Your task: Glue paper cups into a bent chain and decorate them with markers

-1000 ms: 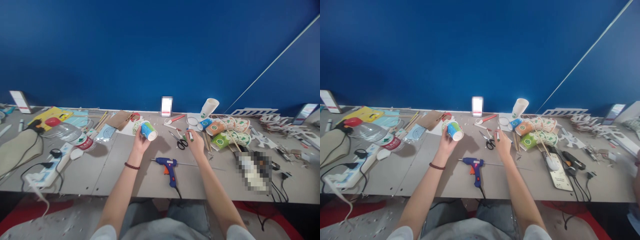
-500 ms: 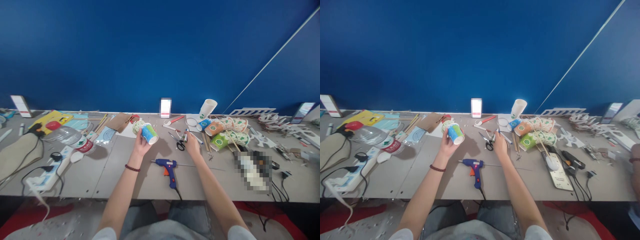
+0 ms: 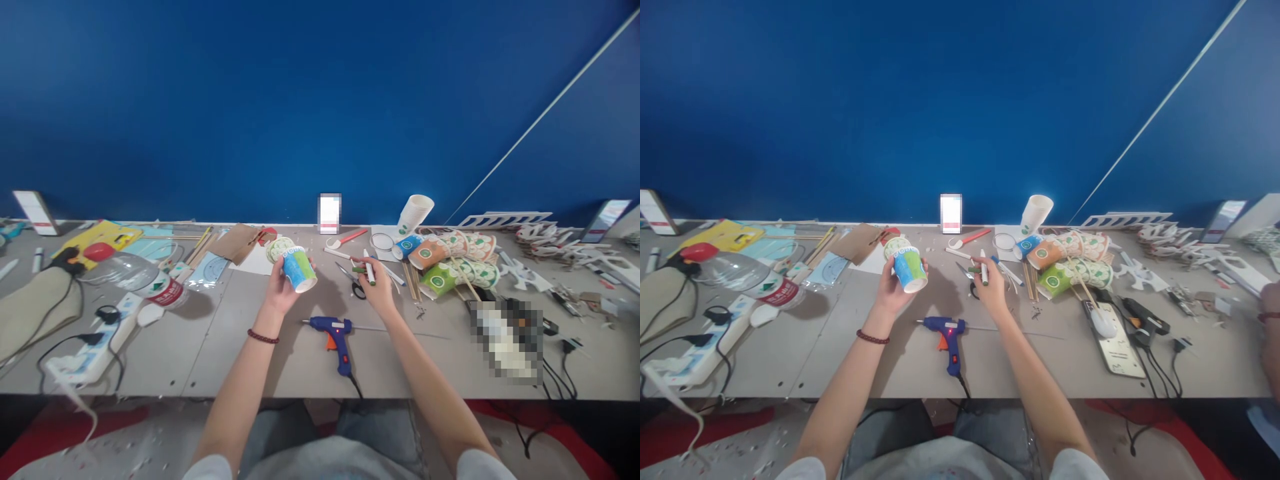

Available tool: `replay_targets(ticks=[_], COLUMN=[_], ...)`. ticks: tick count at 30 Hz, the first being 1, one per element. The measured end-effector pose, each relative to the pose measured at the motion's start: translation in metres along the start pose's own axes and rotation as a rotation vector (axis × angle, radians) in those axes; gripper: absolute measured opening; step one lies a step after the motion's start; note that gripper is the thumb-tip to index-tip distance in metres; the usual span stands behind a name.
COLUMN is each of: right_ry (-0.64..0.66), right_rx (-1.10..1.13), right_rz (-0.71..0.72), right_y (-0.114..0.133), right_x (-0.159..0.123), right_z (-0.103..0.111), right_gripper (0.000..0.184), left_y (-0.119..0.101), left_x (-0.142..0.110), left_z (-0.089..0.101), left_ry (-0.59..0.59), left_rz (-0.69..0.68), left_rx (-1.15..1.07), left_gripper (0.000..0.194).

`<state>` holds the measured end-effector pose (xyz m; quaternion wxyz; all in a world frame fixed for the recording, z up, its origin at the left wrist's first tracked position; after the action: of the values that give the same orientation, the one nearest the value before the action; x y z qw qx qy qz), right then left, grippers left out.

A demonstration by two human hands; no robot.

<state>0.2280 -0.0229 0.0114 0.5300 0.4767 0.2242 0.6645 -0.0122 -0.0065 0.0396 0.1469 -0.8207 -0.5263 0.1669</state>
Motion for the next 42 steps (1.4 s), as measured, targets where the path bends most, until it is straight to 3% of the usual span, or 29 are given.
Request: replay_targets(ticks=[5, 10, 17, 21, 25, 29, 33, 39, 42], right_ry=[0.075, 0.095, 0.478, 0.463, 0.402, 0.377, 0.457, 0.559, 0.688], right_rx=[0.064, -0.056, -0.183, -0.221, -0.182, -0.185, -0.194, -0.151, -0.21], right_rz=[-0.052, -0.07, 0.117, 0.192, 0.143, 0.077, 0.075, 0.082, 0.107], right_y=[0.004, 0.003, 0.024, 0.031, 0.031, 0.038, 0.048, 0.071, 0.092], right_x=[-0.003, -0.006, -0.011, -0.012, -0.009, -0.004, -0.001, 0.001, -0.007], right_z=[-0.003, -0.01, -0.024, -0.028, -0.027, -0.027, -0.038, -0.069, -0.084], right_gripper=[0.025, 0.026, 0.026, 0.033, 0.047, 0.035, 0.027, 0.039, 0.039], left_y=[0.002, 0.003, -0.006, -0.017, -0.027, -0.031, -0.033, -0.046, -0.056], left_x=[0.0, -0.001, -0.001, -0.002, -0.004, -0.006, -0.007, -0.008, -0.011], left_z=[-0.002, -0.004, 0.001, 0.009, 0.016, 0.017, 0.015, 0.024, 0.032], left_ry=[-0.016, -0.026, -0.005, 0.023, 0.119, 0.178, 0.179, 0.201, 0.246], left_rz=[0.018, 0.011, -0.08, -0.223, -0.308, -0.367, -0.422, -0.495, -0.564], left_rx=[0.042, 0.026, -0.09, -0.195, -0.216, -0.202, -0.186, -0.208, -0.229], left_gripper=[0.042, 0.04, 0.042, 0.045, 0.052, 0.054, 0.057, 0.065, 0.063])
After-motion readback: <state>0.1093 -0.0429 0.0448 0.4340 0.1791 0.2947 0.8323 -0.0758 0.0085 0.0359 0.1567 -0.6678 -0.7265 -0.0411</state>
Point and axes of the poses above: each hand's wrist, its own x-axis towards the middle knuckle, its own z-axis out of the back of the hand, y = z × x, the point moved 1 cm from there along x, towards the middle knuckle, and after that the axes turned 8 degrees about y, right-handed, at the moved point
